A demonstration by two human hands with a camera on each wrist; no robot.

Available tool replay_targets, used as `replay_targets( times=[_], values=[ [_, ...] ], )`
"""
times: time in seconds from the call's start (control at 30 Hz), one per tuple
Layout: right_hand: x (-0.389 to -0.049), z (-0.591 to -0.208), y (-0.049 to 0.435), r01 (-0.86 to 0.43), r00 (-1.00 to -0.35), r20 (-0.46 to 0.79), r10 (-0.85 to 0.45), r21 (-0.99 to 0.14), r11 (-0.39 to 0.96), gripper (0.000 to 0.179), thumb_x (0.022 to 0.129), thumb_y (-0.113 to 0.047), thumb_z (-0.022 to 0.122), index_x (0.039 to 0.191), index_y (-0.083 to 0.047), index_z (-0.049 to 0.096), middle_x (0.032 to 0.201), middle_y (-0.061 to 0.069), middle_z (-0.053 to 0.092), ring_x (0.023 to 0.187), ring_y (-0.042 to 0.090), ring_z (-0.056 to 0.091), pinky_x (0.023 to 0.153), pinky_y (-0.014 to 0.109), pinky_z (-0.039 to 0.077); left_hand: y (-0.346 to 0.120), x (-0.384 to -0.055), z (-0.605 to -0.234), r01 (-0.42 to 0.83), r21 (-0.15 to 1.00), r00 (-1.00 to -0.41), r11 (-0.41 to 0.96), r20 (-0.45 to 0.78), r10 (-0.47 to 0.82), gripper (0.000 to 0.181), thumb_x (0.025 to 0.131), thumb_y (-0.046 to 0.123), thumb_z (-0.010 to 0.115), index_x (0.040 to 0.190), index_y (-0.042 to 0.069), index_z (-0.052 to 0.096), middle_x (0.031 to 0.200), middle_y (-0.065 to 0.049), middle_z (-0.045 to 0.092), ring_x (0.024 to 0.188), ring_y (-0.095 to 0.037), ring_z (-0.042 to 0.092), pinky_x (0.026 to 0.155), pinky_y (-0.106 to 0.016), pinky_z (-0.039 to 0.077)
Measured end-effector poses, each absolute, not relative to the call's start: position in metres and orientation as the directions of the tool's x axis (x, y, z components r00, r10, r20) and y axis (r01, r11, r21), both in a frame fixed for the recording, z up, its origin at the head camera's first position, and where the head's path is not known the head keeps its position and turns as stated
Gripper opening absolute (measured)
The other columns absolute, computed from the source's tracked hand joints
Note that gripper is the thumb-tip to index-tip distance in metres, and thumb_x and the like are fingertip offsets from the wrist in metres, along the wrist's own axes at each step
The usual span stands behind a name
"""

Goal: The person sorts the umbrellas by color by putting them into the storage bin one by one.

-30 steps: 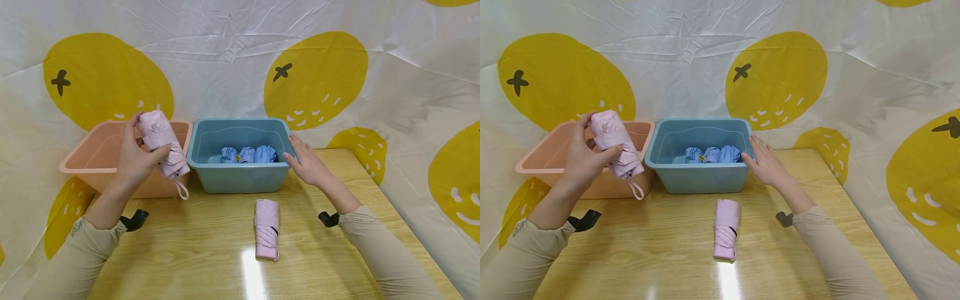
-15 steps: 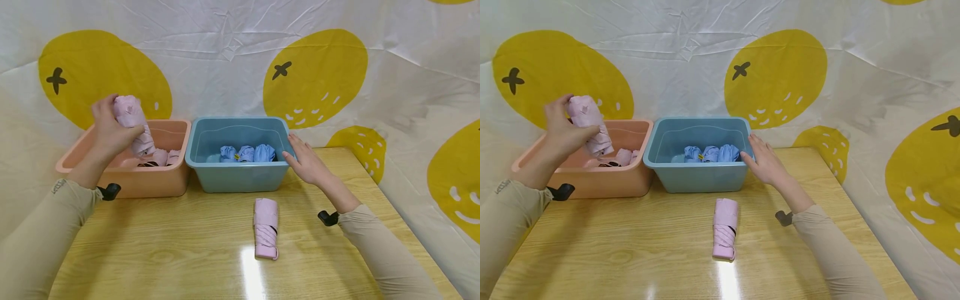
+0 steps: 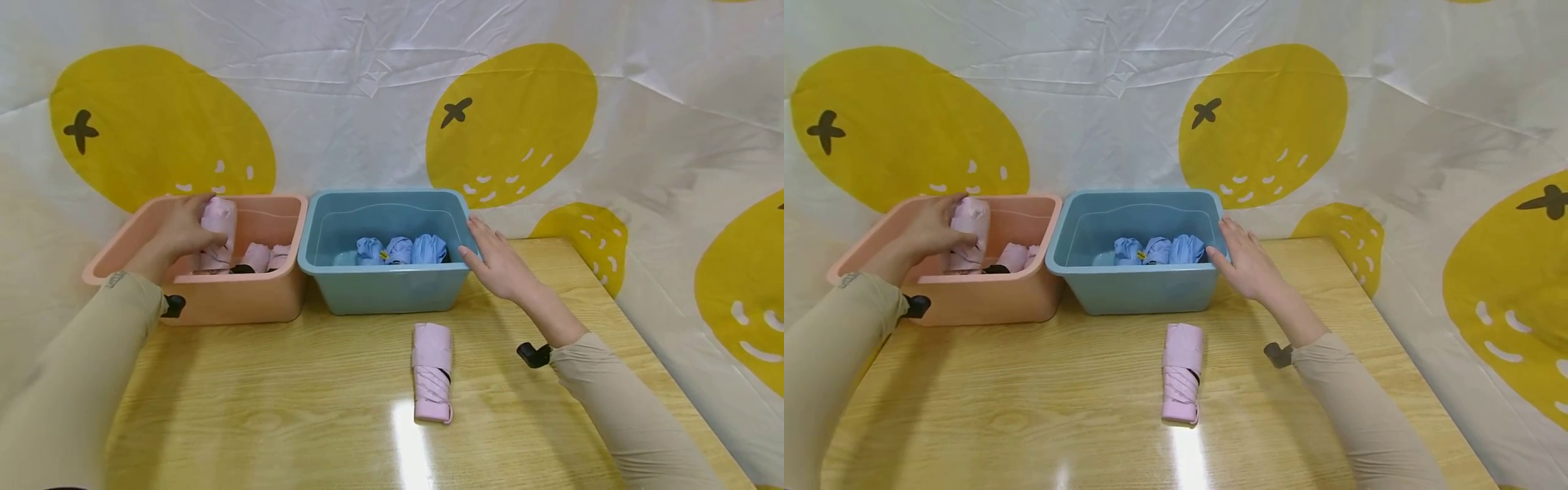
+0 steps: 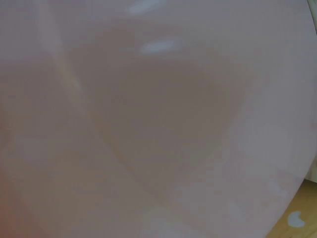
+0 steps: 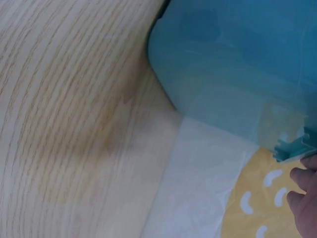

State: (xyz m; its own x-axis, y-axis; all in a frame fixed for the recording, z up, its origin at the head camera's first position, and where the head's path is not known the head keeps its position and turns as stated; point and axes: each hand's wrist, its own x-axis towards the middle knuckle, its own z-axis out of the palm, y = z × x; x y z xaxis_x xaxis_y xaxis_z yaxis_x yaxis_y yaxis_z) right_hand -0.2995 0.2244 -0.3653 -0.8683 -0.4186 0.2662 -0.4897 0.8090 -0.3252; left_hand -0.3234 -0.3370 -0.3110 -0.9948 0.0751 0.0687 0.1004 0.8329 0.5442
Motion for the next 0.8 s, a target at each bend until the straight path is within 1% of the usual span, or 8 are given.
replay_targets(
  times=[0.07, 0.2, 0.37, 0.43, 0.5, 0.6, 0.7, 0.8],
  values=[
    [-0.300, -0.366, 0.224, -0.489, -0.869, 0.262, -0.420, -0.325, 0.810, 0.071, 0.100, -0.052, 0.029, 0.151, -0.005, 0.016, 0.159, 0.006, 0.009, 0.145, 0.024, 0.008, 0.113, 0.055, 0.011, -0.342, -0.326, -0.314, 0.102, 0.552, -0.994, 0.828, 0.024, 0.106, 0.092, 0.080, 0.012, 0.071, 0.150, 0.001, 0.014, 0.142, -0.035, 0.023, 0.113, -0.049, 0.034, 0.094, -0.064, 0.034],
    [-0.300, -0.367, 0.224, -0.486, -0.871, 0.256, -0.419, -0.329, 0.810, 0.070, 0.100, -0.051, 0.027, 0.152, -0.005, 0.015, 0.159, 0.008, 0.010, 0.146, 0.023, 0.007, 0.112, 0.056, 0.011, -0.351, -0.329, -0.321, 0.085, 0.560, -0.987, 0.824, -0.068, 0.148, 0.090, 0.081, 0.014, 0.072, 0.152, 0.008, 0.015, 0.134, -0.029, 0.034, 0.105, -0.043, 0.041, 0.090, -0.059, 0.038],
    [-0.299, -0.366, 0.223, -0.485, -0.872, 0.255, -0.417, -0.337, 0.807, 0.070, 0.100, -0.051, 0.027, 0.152, -0.005, 0.015, 0.159, 0.007, 0.009, 0.146, 0.023, 0.007, 0.113, 0.055, 0.009, -0.361, -0.333, -0.332, 0.111, 0.536, -0.983, 0.837, -0.066, 0.173, 0.081, 0.080, 0.016, 0.073, 0.146, 0.009, 0.027, 0.121, -0.024, 0.048, 0.097, -0.036, 0.049, 0.080, -0.042, 0.044],
    [-0.299, -0.365, 0.223, -0.484, -0.872, 0.257, -0.416, -0.336, 0.808, 0.070, 0.100, -0.051, 0.027, 0.152, -0.005, 0.015, 0.159, 0.007, 0.009, 0.146, 0.023, 0.007, 0.113, 0.055, 0.009, -0.363, -0.334, -0.335, 0.109, 0.533, -0.982, 0.839, -0.074, 0.174, 0.083, 0.081, 0.017, 0.073, 0.148, 0.008, 0.024, 0.126, -0.026, 0.046, 0.101, -0.037, 0.048, 0.083, -0.043, 0.043],
    [-0.299, -0.365, 0.224, -0.484, -0.872, 0.260, -0.414, -0.335, 0.809, 0.070, 0.100, -0.051, 0.027, 0.151, -0.005, 0.015, 0.159, 0.006, 0.009, 0.146, 0.023, 0.007, 0.112, 0.056, 0.010, -0.364, -0.335, -0.337, 0.085, 0.545, -0.979, 0.834, -0.110, 0.172, 0.089, 0.082, 0.018, 0.072, 0.151, 0.007, 0.017, 0.134, -0.030, 0.039, 0.107, -0.039, 0.044, 0.088, -0.048, 0.041],
    [-0.298, -0.365, 0.225, -0.481, -0.874, 0.261, -0.411, -0.332, 0.812, 0.070, 0.100, -0.051, 0.028, 0.152, -0.005, 0.015, 0.159, 0.005, 0.009, 0.146, 0.023, 0.007, 0.112, 0.056, 0.011, -0.365, -0.336, -0.338, 0.050, 0.526, -0.972, 0.849, -0.169, 0.162, 0.095, 0.083, 0.024, 0.071, 0.152, 0.008, 0.009, 0.144, -0.034, 0.026, 0.119, -0.045, 0.036, 0.097, -0.060, 0.032],
    [-0.299, -0.365, 0.225, -0.480, -0.874, 0.257, -0.411, -0.332, 0.812, 0.070, 0.100, -0.051, 0.028, 0.152, -0.006, 0.015, 0.159, 0.003, 0.007, 0.146, 0.022, 0.007, 0.113, 0.055, 0.010, -0.365, -0.337, -0.340, 0.015, 0.545, -0.956, 0.838, -0.237, 0.172, 0.091, 0.084, 0.024, 0.070, 0.151, 0.005, 0.013, 0.145, -0.036, 0.020, 0.124, -0.049, 0.029, 0.099, -0.063, 0.031],
    [-0.299, -0.364, 0.225, -0.478, -0.876, 0.254, -0.411, -0.334, 0.813, 0.071, 0.100, -0.052, 0.028, 0.152, -0.006, 0.015, 0.159, 0.002, 0.007, 0.146, 0.022, 0.007, 0.113, 0.055, 0.010, -0.364, -0.338, -0.341, -0.013, 0.563, -0.939, 0.826, -0.290, 0.183, 0.087, 0.085, 0.027, 0.071, 0.150, 0.002, 0.018, 0.146, -0.034, 0.019, 0.124, -0.049, 0.029, 0.096, -0.059, 0.036]
  ],
)
